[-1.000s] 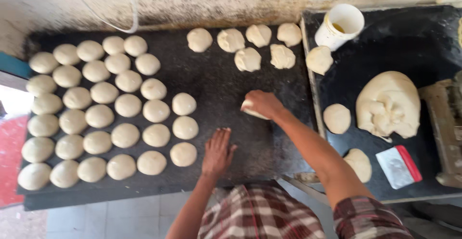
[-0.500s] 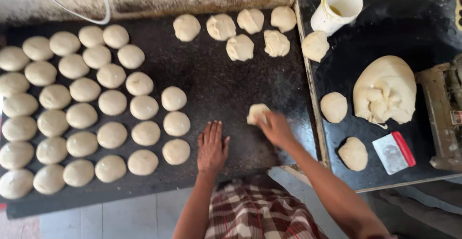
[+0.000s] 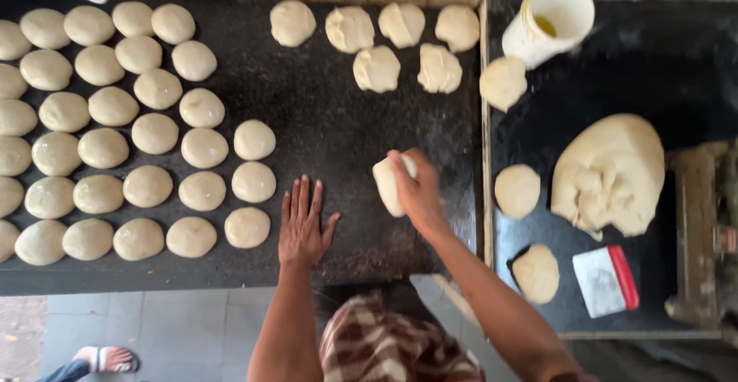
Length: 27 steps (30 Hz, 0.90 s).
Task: The person shapes pieces of dough into balls on a dark surface by hand, moving them to join a group of prepared dough portions.
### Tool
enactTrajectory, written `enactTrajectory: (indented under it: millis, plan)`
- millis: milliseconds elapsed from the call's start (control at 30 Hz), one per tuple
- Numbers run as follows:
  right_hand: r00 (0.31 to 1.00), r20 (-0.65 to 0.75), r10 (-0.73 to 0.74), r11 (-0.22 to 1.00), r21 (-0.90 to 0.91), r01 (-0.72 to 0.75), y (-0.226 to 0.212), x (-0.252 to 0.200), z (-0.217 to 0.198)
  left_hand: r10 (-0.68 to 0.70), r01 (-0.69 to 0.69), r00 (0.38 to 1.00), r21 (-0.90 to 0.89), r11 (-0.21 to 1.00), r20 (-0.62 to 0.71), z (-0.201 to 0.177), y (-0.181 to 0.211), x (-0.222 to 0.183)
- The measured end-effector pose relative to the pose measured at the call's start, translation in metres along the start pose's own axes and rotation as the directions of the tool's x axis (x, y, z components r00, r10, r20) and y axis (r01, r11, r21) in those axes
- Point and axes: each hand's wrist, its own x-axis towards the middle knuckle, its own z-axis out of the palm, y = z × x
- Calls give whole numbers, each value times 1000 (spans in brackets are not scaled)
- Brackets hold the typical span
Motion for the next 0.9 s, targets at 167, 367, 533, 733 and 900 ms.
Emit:
enactTrajectory:
  millis: [167,367,533,733,900]
  plan:
    - [373,121,-920,245,-565,788,-10,-44,-8,-36,36,999,-21,999,15,-6,4,-5]
    - [940,339,46,836,-528,149,21,18,3,-47,47,999,-27,999,3,-4,1,-1]
    - [609,440,-660,109,-746,656,0,88,12,-51,51,997,-2,999,-51,-2,0,0]
    - [905,324,-275,607,-672,424,48,-10,-3,-31,30,997,-14,999,-66,-6,-4,9]
    - [747,115,-655,329,-847,418,45,12,-53,-37,37,999,-11,999,-6,-3,-1,-2]
